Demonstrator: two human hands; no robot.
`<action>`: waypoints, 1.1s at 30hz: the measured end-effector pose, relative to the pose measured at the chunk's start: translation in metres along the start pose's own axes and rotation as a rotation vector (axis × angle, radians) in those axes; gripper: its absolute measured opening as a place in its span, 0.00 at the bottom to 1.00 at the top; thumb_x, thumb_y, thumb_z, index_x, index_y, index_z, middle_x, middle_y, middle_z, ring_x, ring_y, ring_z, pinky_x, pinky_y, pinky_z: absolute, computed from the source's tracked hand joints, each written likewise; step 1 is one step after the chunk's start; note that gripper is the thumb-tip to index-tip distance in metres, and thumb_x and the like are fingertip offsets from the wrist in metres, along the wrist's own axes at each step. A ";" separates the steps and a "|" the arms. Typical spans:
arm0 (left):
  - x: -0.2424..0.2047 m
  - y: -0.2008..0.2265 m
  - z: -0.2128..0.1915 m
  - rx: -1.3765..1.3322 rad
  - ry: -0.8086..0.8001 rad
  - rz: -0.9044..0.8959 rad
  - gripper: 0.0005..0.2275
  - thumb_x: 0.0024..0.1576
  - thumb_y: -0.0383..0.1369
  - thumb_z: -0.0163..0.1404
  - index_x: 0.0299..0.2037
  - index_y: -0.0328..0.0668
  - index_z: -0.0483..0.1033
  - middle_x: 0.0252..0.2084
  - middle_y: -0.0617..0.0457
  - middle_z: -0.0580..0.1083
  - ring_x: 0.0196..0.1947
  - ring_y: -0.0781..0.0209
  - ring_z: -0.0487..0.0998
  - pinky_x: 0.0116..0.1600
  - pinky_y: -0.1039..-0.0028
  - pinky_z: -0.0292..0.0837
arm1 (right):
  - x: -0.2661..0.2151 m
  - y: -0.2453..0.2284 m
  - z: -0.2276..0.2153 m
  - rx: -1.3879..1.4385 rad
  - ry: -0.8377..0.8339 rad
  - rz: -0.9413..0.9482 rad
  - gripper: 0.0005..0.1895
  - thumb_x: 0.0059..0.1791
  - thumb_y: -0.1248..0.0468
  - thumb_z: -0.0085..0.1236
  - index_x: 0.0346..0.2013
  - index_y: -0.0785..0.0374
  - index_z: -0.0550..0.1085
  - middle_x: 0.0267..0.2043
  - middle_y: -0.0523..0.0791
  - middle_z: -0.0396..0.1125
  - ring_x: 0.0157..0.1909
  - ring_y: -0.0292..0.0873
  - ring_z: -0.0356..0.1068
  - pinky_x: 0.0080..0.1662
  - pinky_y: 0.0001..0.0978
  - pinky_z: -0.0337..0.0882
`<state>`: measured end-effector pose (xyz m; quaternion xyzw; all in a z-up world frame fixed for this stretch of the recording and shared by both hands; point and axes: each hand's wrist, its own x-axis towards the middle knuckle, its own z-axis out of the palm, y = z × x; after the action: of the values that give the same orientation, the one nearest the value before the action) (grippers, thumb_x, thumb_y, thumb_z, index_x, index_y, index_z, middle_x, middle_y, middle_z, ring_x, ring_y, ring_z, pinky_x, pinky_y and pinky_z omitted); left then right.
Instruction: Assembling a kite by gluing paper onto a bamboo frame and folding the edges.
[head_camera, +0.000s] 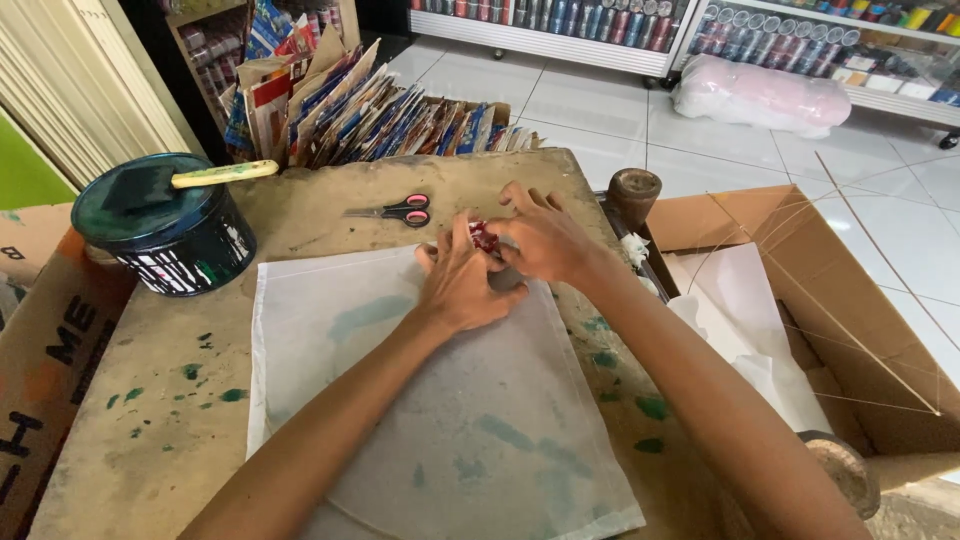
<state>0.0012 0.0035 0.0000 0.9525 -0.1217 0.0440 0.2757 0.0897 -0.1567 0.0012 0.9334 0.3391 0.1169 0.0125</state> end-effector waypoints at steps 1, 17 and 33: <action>-0.001 0.001 -0.001 0.000 -0.002 0.000 0.20 0.49 0.51 0.57 0.47 0.51 0.83 0.71 0.47 0.50 0.68 0.34 0.55 0.67 0.43 0.44 | -0.001 -0.002 -0.004 0.001 -0.001 0.001 0.17 0.51 0.53 0.58 0.56 0.37 0.75 0.59 0.42 0.53 0.56 0.54 0.66 0.56 0.49 0.60; 0.001 0.000 0.002 -0.007 -0.017 -0.027 0.20 0.49 0.51 0.56 0.48 0.53 0.83 0.72 0.48 0.49 0.69 0.32 0.54 0.69 0.39 0.40 | -0.001 0.000 0.002 0.064 0.015 0.027 0.23 0.51 0.54 0.58 0.61 0.35 0.71 0.58 0.43 0.51 0.54 0.56 0.66 0.57 0.49 0.57; 0.000 0.000 0.000 -0.016 0.018 0.015 0.20 0.48 0.51 0.56 0.45 0.54 0.84 0.67 0.48 0.53 0.66 0.35 0.60 0.69 0.39 0.45 | 0.007 0.001 0.002 0.054 0.013 0.028 0.13 0.46 0.56 0.65 0.46 0.44 0.79 0.56 0.41 0.52 0.57 0.52 0.64 0.57 0.48 0.55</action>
<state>0.0010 0.0035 0.0003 0.9489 -0.1266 0.0537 0.2842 0.0962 -0.1531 0.0007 0.9373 0.3289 0.1138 -0.0165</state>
